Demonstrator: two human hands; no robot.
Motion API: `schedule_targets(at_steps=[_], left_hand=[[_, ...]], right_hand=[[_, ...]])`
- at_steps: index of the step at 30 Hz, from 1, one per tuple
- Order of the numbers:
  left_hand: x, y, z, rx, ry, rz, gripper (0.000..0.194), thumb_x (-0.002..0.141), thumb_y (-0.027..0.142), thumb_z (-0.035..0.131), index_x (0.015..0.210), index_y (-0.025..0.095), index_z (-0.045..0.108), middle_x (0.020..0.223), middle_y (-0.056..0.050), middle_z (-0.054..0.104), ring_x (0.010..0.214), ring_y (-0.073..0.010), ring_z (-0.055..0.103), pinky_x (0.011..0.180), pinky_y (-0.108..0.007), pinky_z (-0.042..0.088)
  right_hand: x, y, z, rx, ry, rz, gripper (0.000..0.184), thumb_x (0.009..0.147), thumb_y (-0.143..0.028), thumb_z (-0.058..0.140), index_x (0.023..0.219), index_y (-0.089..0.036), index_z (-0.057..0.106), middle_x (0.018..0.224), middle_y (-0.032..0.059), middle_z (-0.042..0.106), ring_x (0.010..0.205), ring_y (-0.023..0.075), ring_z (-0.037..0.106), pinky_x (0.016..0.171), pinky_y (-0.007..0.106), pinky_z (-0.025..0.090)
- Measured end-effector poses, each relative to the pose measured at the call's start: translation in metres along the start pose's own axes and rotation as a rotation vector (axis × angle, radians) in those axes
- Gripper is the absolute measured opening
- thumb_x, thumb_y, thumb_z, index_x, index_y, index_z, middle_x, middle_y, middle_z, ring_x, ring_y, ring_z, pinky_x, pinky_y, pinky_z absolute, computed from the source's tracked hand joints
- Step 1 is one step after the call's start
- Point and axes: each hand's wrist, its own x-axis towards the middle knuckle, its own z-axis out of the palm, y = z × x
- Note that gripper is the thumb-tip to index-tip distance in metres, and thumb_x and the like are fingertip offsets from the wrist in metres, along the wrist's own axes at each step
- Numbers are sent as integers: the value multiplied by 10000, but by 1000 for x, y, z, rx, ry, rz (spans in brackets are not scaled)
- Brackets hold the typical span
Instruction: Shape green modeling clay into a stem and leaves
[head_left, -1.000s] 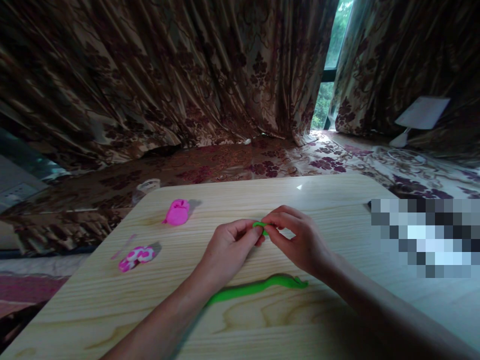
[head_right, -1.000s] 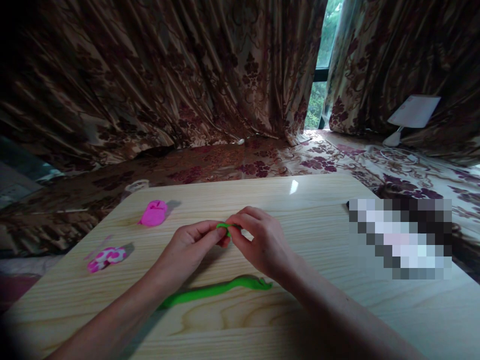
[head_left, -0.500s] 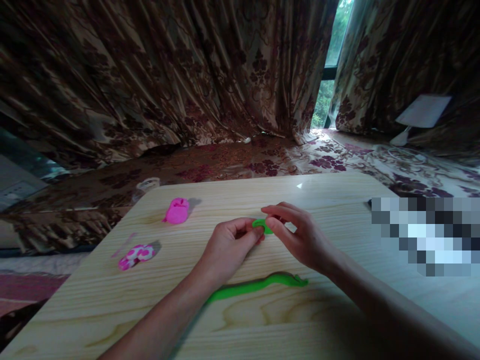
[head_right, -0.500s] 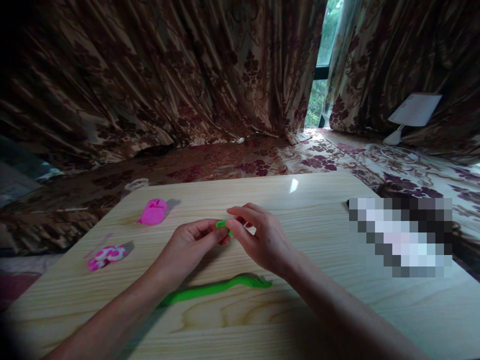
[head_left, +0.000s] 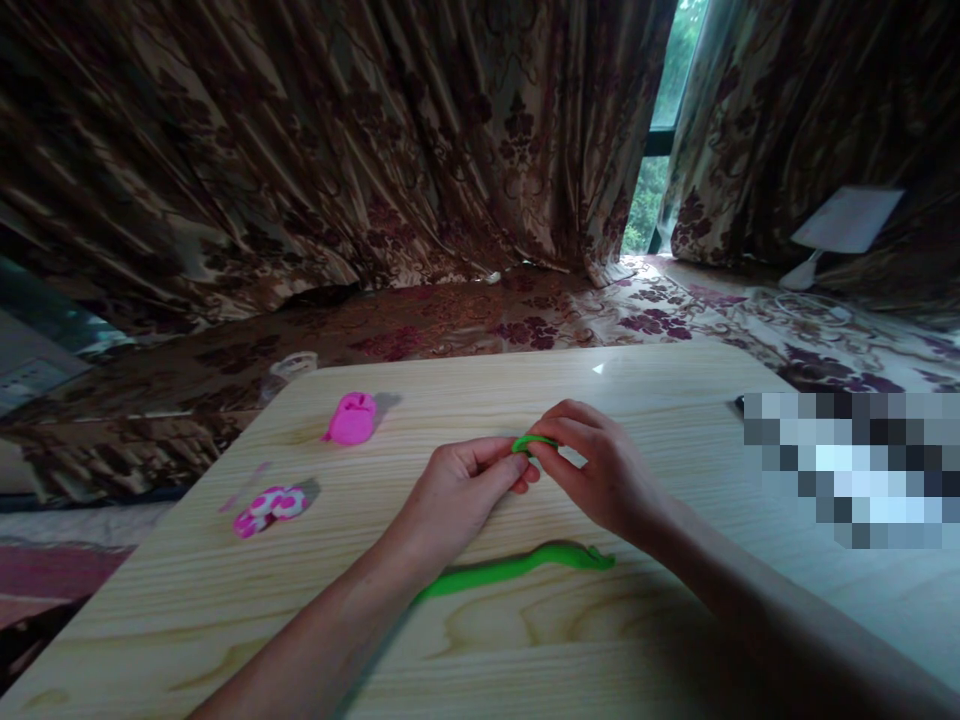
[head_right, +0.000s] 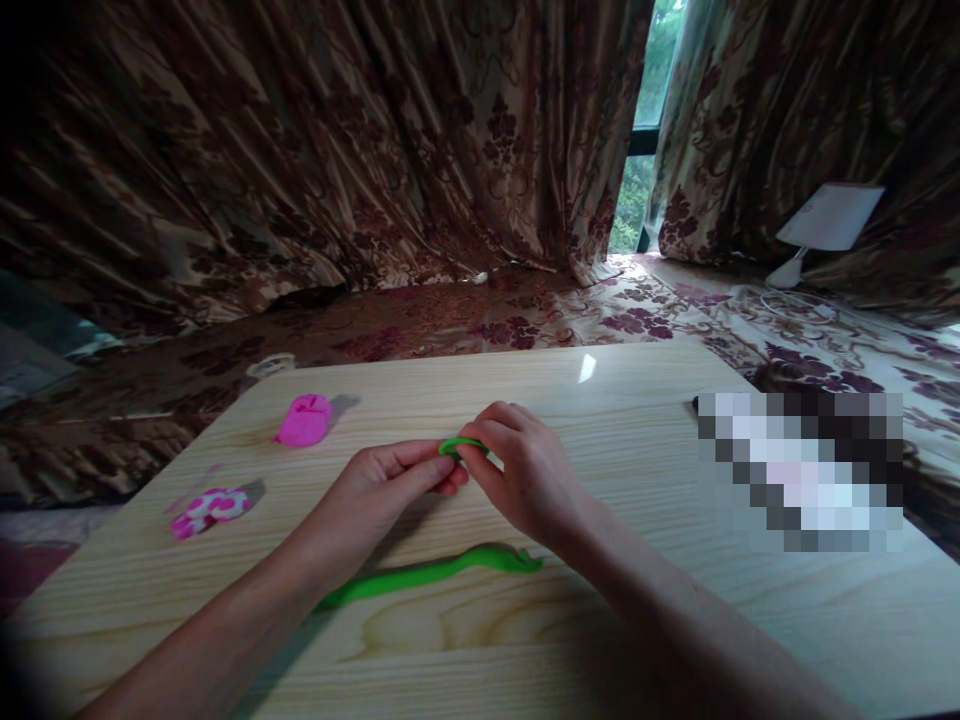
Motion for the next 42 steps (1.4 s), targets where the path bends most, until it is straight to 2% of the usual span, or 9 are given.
schedule_targets(at_steps=[3, 8, 16, 21, 25, 28, 33, 39, 42], left_hand=[[0, -1, 0, 1, 19, 1, 190, 762, 294, 583, 719, 152, 701, 705, -35, 676, 691, -148, 581, 695, -254, 440], [1, -3, 0, -2, 22, 8, 204, 778, 301, 568, 740, 147, 695, 719, -38, 670, 700, -146, 573, 696, -253, 430], [0, -2, 1, 30, -4, 13, 163, 748, 263, 579, 675, 156, 678, 679, -22, 648, 674, -139, 555, 670, -240, 409], [3, -7, -3, -20, 42, 2, 189, 766, 295, 578, 699, 151, 680, 689, -29, 661, 666, -137, 570, 684, -251, 422], [3, -8, -4, -48, 75, -18, 174, 767, 294, 594, 766, 146, 686, 708, -32, 671, 673, -130, 580, 681, -244, 425], [2, -8, -2, -35, 101, -14, 192, 736, 281, 638, 884, 169, 687, 724, -13, 670, 674, -120, 575, 661, -229, 415], [1, -8, -1, 39, 106, 7, 152, 748, 298, 622, 788, 167, 688, 679, 7, 644, 629, -103, 534, 606, -210, 377], [2, -9, -2, 92, 111, -15, 168, 749, 309, 614, 766, 156, 679, 659, 5, 629, 603, -106, 515, 575, -214, 357], [2, -10, -2, 92, 114, -25, 177, 751, 321, 611, 779, 158, 675, 674, 2, 634, 614, -110, 519, 577, -216, 354]], right_hand=[[0, -1, -1, -31, -11, -9, 121, 852, -173, 540, 870, -182, 659, 844, 56, 610, 801, 168, 556, 723, 312, 463], [1, -2, -3, 58, -20, 41, 171, 863, -216, 530, 978, -171, 649, 879, 63, 615, 795, 153, 577, 719, 296, 478], [0, 0, 0, 105, -15, -10, 129, 860, -197, 541, 841, -185, 668, 818, 41, 619, 787, 150, 569, 721, 296, 466], [3, -3, -7, 99, -40, 54, 166, 856, -233, 545, 982, -174, 633, 895, 66, 626, 819, 161, 579, 731, 301, 472], [3, -1, -7, 42, -8, 72, 58, 822, -181, 559, 833, -169, 615, 809, 43, 608, 759, 152, 565, 696, 295, 461], [2, 1, -4, 43, -17, 53, 65, 820, -160, 550, 795, -167, 610, 789, 40, 602, 735, 144, 560, 668, 283, 454], [0, 1, -2, 60, -30, 29, 95, 844, -180, 540, 824, -171, 633, 810, 46, 605, 742, 144, 567, 667, 275, 457], [2, 0, -7, 55, -65, 36, 192, 886, -203, 491, 765, -159, 633, 806, 48, 608, 747, 139, 569, 685, 270, 449], [3, -1, -10, 66, -68, 56, 194, 896, -204, 472, 802, -157, 634, 823, 44, 612, 763, 133, 570, 708, 271, 447]])
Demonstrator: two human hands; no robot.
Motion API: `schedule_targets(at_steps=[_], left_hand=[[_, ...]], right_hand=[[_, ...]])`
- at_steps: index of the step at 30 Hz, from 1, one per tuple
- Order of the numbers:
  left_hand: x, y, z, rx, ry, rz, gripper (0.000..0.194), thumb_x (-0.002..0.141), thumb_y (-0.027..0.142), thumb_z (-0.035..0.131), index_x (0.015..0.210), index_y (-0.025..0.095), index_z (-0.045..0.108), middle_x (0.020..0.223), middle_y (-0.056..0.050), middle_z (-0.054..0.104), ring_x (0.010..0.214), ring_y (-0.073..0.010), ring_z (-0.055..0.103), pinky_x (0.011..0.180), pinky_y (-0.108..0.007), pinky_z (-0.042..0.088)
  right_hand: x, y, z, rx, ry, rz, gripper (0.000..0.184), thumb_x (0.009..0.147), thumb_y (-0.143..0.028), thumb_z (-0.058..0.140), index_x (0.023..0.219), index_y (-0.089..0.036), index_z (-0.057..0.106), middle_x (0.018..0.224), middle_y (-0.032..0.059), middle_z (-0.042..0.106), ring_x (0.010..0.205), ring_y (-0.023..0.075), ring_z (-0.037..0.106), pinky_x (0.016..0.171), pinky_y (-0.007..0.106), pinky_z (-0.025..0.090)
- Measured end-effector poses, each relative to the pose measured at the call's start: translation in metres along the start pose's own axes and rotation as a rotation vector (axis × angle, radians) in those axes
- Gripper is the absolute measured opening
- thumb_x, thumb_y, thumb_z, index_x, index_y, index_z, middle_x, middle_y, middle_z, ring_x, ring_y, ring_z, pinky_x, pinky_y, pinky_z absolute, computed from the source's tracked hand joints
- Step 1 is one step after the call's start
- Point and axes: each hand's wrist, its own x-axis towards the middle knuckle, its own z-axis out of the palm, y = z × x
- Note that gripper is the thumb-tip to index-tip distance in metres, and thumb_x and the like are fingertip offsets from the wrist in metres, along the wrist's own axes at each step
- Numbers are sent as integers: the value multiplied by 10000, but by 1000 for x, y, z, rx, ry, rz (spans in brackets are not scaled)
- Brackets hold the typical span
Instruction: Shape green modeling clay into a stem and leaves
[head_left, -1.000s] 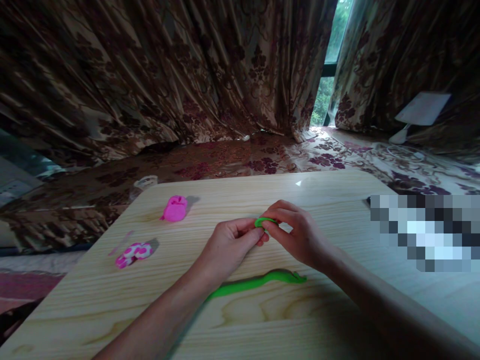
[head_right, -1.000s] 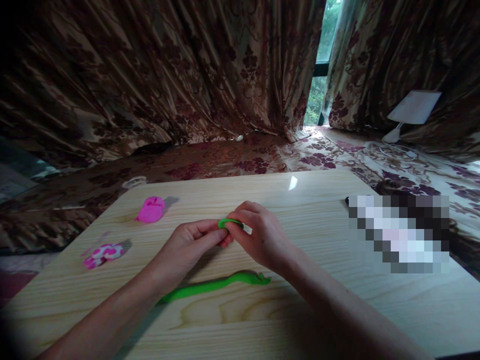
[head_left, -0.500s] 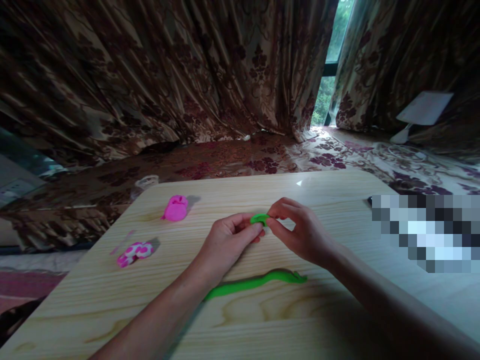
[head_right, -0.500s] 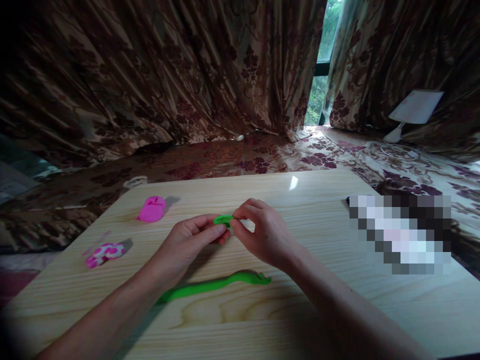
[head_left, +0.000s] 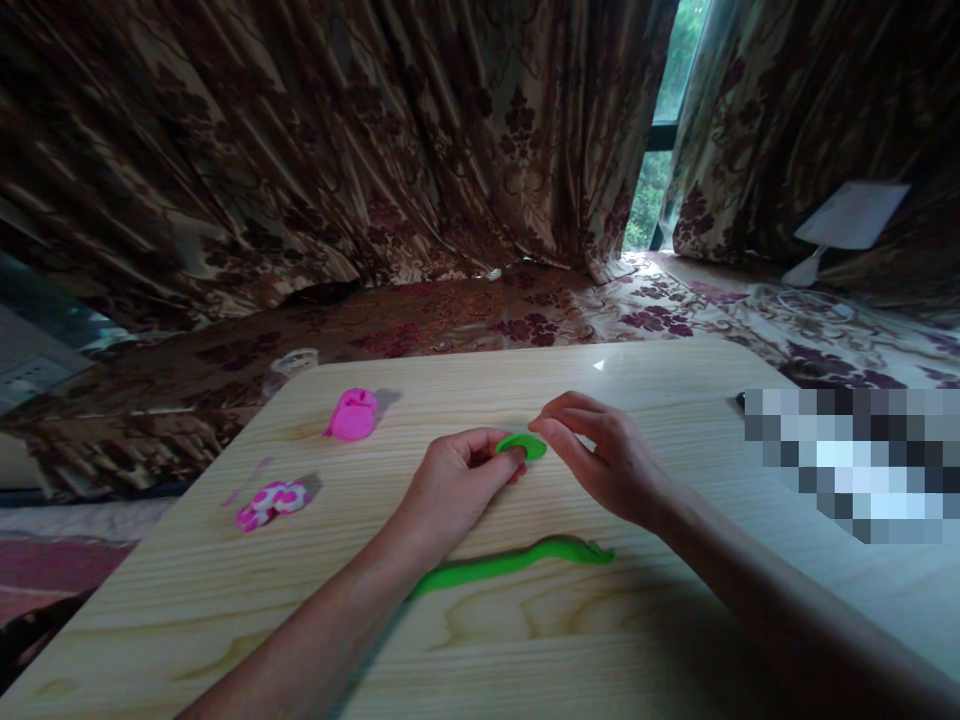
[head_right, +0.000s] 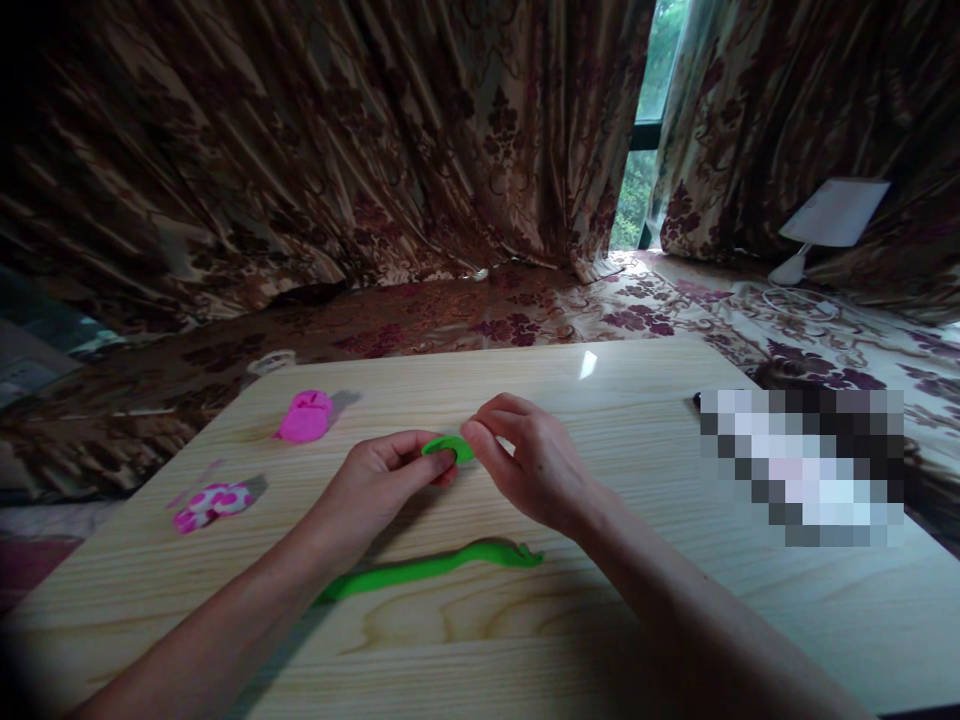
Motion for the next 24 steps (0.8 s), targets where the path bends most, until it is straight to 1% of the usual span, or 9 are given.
schedule_targets(at_steps=[2, 4, 7, 11, 15, 18, 21, 23, 24], left_hand=[[0, -1, 0, -4, -19, 5, 172, 757, 315, 604, 779, 157, 670, 674, 5, 627, 616, -108, 511, 579, -217, 351], [-1, -1, 1, -8, -41, 18, 163, 761, 303, 598, 752, 152, 661, 661, 11, 610, 610, -101, 494, 576, -215, 344], [-1, 0, 2, -15, -46, 26, 145, 748, 280, 606, 724, 143, 648, 649, 16, 590, 608, -96, 479, 577, -213, 339], [-2, 3, 4, -23, -39, 13, 124, 731, 252, 609, 723, 134, 643, 648, 11, 587, 609, -100, 477, 580, -218, 340], [-3, 6, 3, -11, -69, 16, 136, 747, 244, 589, 683, 132, 634, 623, 10, 579, 599, -98, 465, 581, -219, 336], [-2, 5, 2, -34, -85, 13, 154, 757, 241, 581, 660, 131, 627, 628, -2, 590, 613, -105, 484, 611, -227, 352], [-1, 3, 2, -172, -65, -30, 168, 771, 267, 570, 698, 130, 634, 653, -20, 613, 640, -121, 525, 658, -247, 384], [0, 2, 2, -254, -52, -70, 185, 773, 301, 574, 754, 130, 644, 667, -28, 626, 650, -132, 547, 669, -259, 399], [0, 2, 2, -264, -54, -76, 192, 769, 312, 585, 780, 132, 650, 676, -30, 632, 656, -134, 554, 670, -260, 403]], right_hand=[[0, 0, 0, 0, 4, 0, 126, 867, -204, 522, 832, -158, 635, 829, 39, 610, 773, 134, 568, 712, 272, 447], [0, 1, 2, -3, -1, -7, 88, 842, -198, 556, 813, -156, 629, 818, 36, 604, 764, 133, 564, 700, 269, 447], [-1, 2, 4, -3, -3, -13, 99, 847, -198, 551, 793, -153, 621, 813, 36, 600, 752, 129, 560, 684, 264, 447], [-1, 2, 6, -6, 3, -26, 77, 838, -209, 577, 866, -158, 629, 844, 36, 606, 778, 133, 563, 708, 268, 450], [-1, 2, 5, -61, 2, -86, 95, 857, -196, 550, 853, -163, 639, 841, 41, 609, 802, 144, 555, 720, 276, 448], [-1, 3, 5, -93, 15, -120, 132, 866, -219, 539, 929, -176, 647, 884, 54, 622, 842, 162, 558, 747, 296, 451], [-2, 4, 7, -7, 75, -31, 212, 852, -223, 552, 1051, -169, 601, 885, 55, 628, 789, 147, 580, 722, 289, 474], [-3, 4, 9, 76, 116, 41, 234, 828, -202, 572, 1059, -164, 575, 850, 38, 631, 725, 127, 589, 681, 268, 487], [-3, 3, 9, 107, 123, 57, 209, 817, -183, 577, 1026, -166, 578, 828, 26, 630, 699, 117, 587, 662, 256, 488]])
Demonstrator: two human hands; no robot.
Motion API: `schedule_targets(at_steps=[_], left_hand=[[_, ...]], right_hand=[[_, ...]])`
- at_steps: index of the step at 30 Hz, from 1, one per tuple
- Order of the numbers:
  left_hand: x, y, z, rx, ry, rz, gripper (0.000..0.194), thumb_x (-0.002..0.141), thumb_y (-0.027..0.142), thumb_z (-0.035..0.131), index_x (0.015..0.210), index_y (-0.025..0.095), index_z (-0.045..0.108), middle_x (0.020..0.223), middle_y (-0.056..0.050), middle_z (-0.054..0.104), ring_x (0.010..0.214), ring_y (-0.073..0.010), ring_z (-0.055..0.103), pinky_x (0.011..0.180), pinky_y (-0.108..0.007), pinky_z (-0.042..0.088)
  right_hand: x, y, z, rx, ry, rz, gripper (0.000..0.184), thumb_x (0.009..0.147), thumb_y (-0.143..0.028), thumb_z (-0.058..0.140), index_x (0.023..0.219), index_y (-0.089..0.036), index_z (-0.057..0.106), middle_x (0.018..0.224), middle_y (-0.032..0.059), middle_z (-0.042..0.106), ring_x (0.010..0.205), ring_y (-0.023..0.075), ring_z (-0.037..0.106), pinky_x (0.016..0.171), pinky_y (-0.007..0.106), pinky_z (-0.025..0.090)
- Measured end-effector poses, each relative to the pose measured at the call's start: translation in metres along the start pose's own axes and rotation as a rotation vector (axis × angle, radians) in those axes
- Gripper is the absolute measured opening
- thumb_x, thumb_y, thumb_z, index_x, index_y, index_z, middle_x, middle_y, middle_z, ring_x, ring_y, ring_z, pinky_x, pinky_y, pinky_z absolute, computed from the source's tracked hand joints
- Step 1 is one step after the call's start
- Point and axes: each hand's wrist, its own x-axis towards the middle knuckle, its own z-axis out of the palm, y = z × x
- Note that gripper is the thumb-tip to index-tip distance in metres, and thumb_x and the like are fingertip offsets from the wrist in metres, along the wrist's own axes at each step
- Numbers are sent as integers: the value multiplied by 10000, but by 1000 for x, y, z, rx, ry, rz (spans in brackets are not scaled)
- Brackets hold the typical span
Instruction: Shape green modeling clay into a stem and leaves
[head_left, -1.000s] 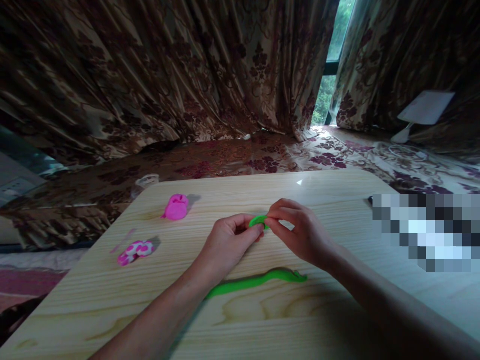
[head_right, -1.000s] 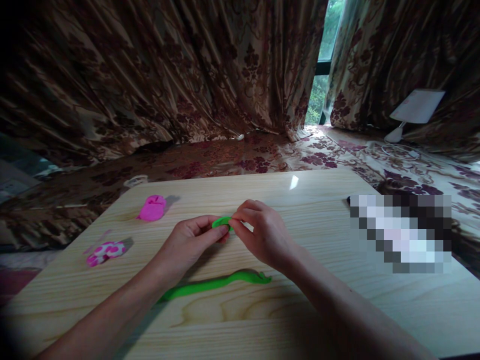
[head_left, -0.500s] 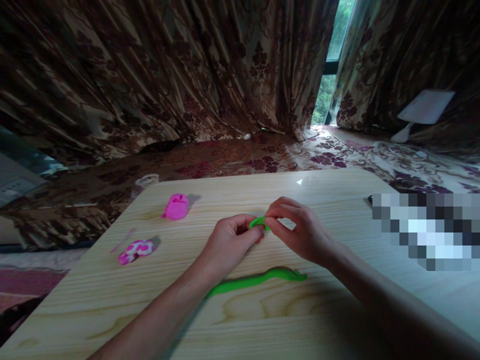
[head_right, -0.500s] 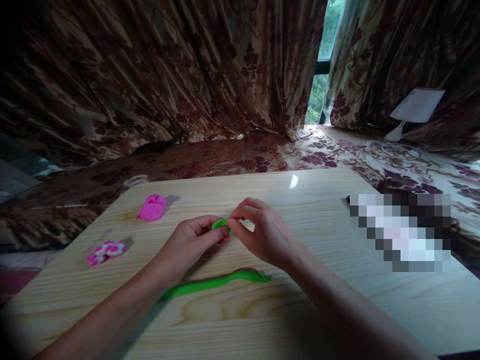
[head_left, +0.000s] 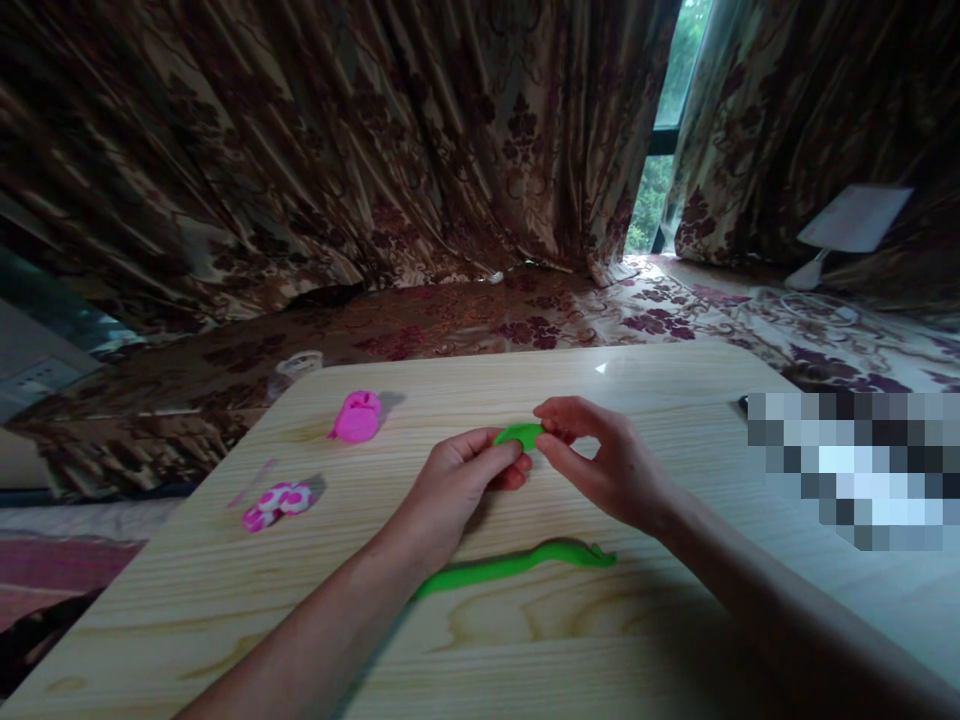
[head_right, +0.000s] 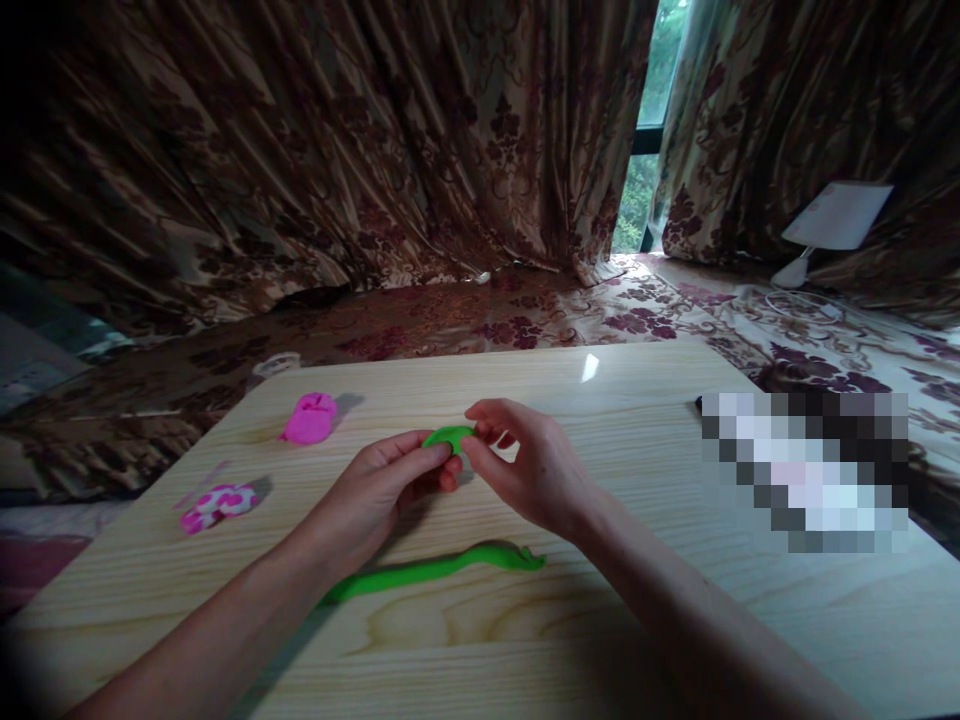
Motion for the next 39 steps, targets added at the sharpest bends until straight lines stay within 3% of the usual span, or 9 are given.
schedule_targets(at_steps=[4, 7, 10, 13, 16, 25, 35, 39], left_hand=[[1, -3, 0, 147, 53, 121, 219, 728, 298, 649, 902, 166, 672, 780, -20, 656, 697, -123, 554, 677, -236, 402], [3, -4, -1, 260, 138, 247, 182, 714, 280, 663, 859, 173, 687, 771, -10, 647, 693, -118, 539, 653, -223, 394], [2, -4, -1, 235, 126, 212, 137, 730, 291, 647, 774, 167, 686, 713, -1, 638, 658, -110, 536, 622, -217, 389], [1, -3, 0, 155, 127, 160, 139, 714, 290, 667, 784, 170, 676, 695, 12, 636, 633, -97, 538, 606, -206, 391], [0, -2, 1, 136, 106, 149, 155, 704, 285, 678, 802, 165, 669, 677, 18, 629, 612, -92, 534, 584, -199, 391], [-1, -1, 0, 206, 109, 176, 174, 731, 310, 644, 812, 164, 689, 723, -7, 655, 676, -124, 561, 639, -221, 414], [-2, -1, 0, 259, 125, 215, 178, 737, 313, 630, 809, 166, 700, 701, -5, 663, 656, -132, 569, 625, -229, 412], [-2, -1, -1, 292, 151, 234, 162, 747, 304, 621, 784, 177, 716, 679, 8, 661, 652, -129, 565, 618, -221, 406]], right_hand=[[1, -3, 1, 27, -34, -41, 123, 799, -104, 553, 872, -179, 618, 785, 4, 607, 686, 100, 567, 633, 232, 469], [2, -4, 2, 49, -50, -70, 182, 806, -99, 545, 933, -192, 637, 829, 11, 609, 724, 103, 573, 645, 231, 471], [0, -4, 3, 84, 6, 5, 231, 794, -166, 596, 1025, -175, 600, 852, 23, 620, 712, 109, 588, 647, 241, 489], [-2, -3, 4, 95, -6, 73, 133, 796, -212, 606, 919, -161, 603, 785, 17, 625, 686, 114, 594, 625, 241, 490], [-1, -3, 3, 74, -29, 58, 57, 807, -170, 578, 848, -158, 615, 753, 12, 613, 678, 110, 588, 608, 230, 475], [1, -7, 0, 92, -74, 80, 92, 834, -187, 545, 857, -156, 628, 769, 20, 611, 674, 110, 585, 597, 228, 469], [1, -4, 1, 54, -68, -18, 85, 820, -143, 561, 825, -168, 642, 756, 13, 593, 664, 106, 557, 583, 228, 446], [1, -7, 0, 61, -60, 3, 95, 833, -163, 557, 856, -167, 650, 773, 18, 599, 688, 110, 571, 594, 231, 450]])
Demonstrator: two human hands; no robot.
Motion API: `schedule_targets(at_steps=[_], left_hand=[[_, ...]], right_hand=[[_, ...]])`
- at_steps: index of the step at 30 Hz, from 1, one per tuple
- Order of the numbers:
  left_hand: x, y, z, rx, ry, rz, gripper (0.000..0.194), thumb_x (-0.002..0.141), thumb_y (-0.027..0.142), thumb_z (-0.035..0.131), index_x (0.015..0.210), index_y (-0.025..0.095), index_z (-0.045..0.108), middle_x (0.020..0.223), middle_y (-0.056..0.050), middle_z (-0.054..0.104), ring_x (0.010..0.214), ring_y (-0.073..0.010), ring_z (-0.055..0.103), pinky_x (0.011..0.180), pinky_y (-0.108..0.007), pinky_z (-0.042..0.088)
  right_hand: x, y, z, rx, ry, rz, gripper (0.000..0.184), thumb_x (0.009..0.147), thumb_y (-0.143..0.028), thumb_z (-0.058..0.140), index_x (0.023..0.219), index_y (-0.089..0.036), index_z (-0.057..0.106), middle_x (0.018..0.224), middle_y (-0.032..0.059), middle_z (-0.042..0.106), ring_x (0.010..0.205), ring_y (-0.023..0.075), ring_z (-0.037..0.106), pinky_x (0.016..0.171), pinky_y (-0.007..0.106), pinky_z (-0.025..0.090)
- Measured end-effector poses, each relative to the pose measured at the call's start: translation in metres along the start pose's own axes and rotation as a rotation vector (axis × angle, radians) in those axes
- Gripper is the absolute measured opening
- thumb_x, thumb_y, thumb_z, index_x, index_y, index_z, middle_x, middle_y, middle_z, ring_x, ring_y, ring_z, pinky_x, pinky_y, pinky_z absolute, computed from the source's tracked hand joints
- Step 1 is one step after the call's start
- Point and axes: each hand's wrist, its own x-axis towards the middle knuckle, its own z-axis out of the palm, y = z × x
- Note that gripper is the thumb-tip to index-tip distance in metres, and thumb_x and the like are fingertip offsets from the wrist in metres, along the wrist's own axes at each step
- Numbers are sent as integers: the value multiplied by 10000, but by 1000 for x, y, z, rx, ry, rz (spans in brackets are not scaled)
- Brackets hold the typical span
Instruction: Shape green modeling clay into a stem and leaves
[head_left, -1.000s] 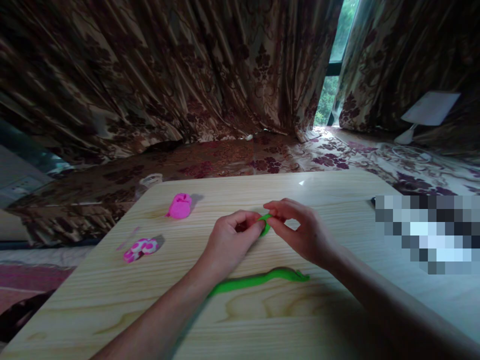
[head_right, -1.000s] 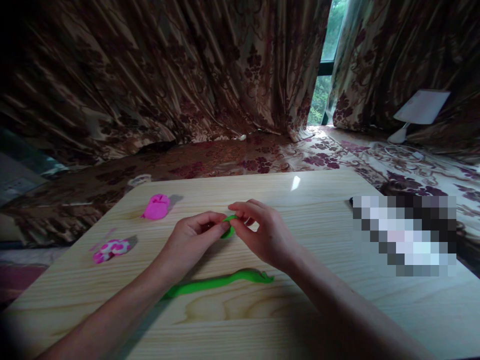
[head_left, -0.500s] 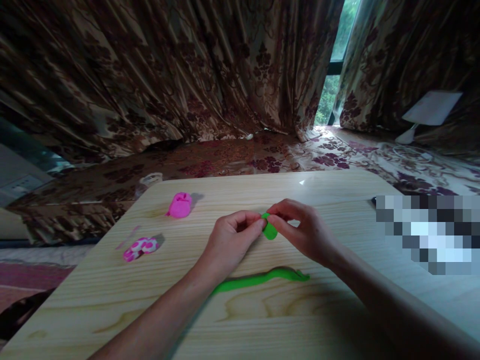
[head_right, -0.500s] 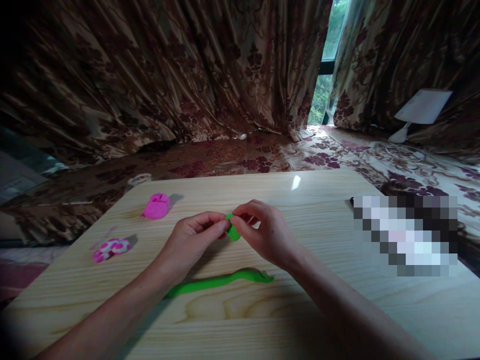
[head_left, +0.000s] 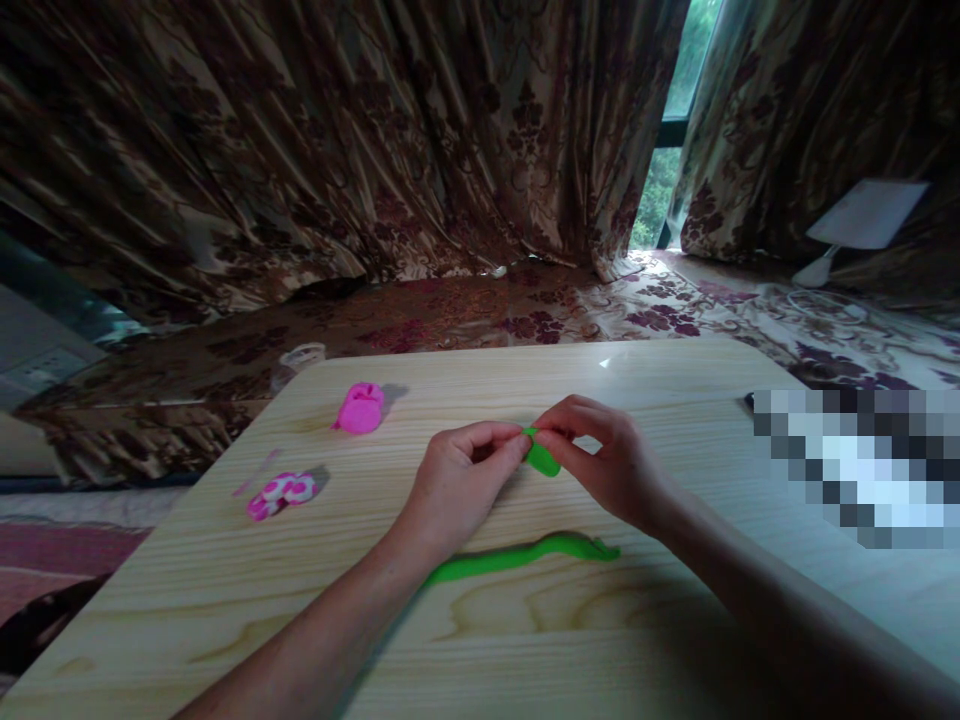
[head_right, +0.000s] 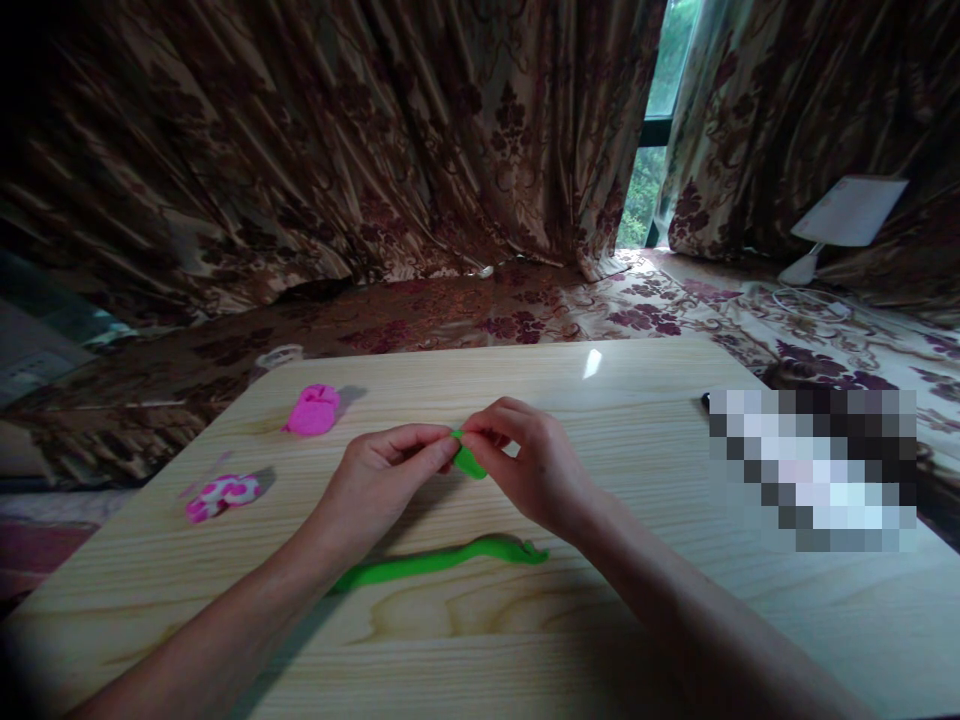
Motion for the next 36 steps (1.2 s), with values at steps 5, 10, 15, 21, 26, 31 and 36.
schedule_targets(at_steps=[5, 10, 15, 21, 26, 31, 36], left_hand=[[-1, 4, 2, -23, -35, 7, 155, 750, 275, 617, 821, 185, 722, 690, 13, 663, 663, -128, 570, 640, -222, 411], [-3, 8, 4, -62, -56, -52, 130, 728, 274, 635, 773, 179, 713, 662, 14, 649, 635, -123, 555, 616, -221, 403], [-1, 5, 2, -86, -46, -81, 148, 730, 299, 635, 729, 166, 700, 646, 4, 642, 624, -119, 542, 608, -222, 393], [2, 2, 1, -211, -41, -153, 190, 706, 301, 661, 828, 159, 694, 650, -8, 652, 610, -119, 553, 599, -228, 410], [2, 0, 0, -196, -15, -93, 189, 703, 294, 676, 853, 178, 678, 679, 11, 640, 629, -107, 559, 614, -217, 411], [2, 0, 1, -177, 11, -104, 160, 690, 291, 674, 794, 169, 667, 672, 4, 638, 636, -119, 566, 620, -228, 416], [0, 4, 5, -185, -147, -148, 173, 695, 246, 645, 840, 157, 675, 697, -6, 651, 651, -129, 568, 629, -238, 415]], right_hand=[[1, -1, 0, 12, -12, 23, 130, 830, -170, 567, 916, -176, 664, 808, 29, 614, 710, 118, 589, 615, 237, 470], [0, 2, 0, -50, 21, -59, 133, 840, -154, 546, 889, -185, 666, 827, 37, 616, 737, 128, 584, 652, 257, 472], [-1, 1, 0, -63, 35, -80, 151, 856, -182, 526, 945, -183, 648, 851, 46, 621, 765, 137, 590, 686, 268, 481], [0, 2, 0, -90, 22, -15, 125, 829, -171, 547, 919, -183, 634, 766, 19, 614, 671, 118, 570, 621, 244, 471], [-1, 2, 3, -93, 11, -21, 126, 816, -138, 545, 891, -184, 635, 744, 9, 599, 658, 112, 554, 606, 239, 450], [-2, 2, 3, -110, -3, 16, 76, 800, -159, 564, 845, -177, 622, 725, 6, 600, 644, 113, 551, 585, 236, 444], [-2, 2, 2, -120, -7, -2, 75, 805, -145, 555, 771, -169, 618, 721, 11, 590, 641, 113, 547, 567, 233, 428]])
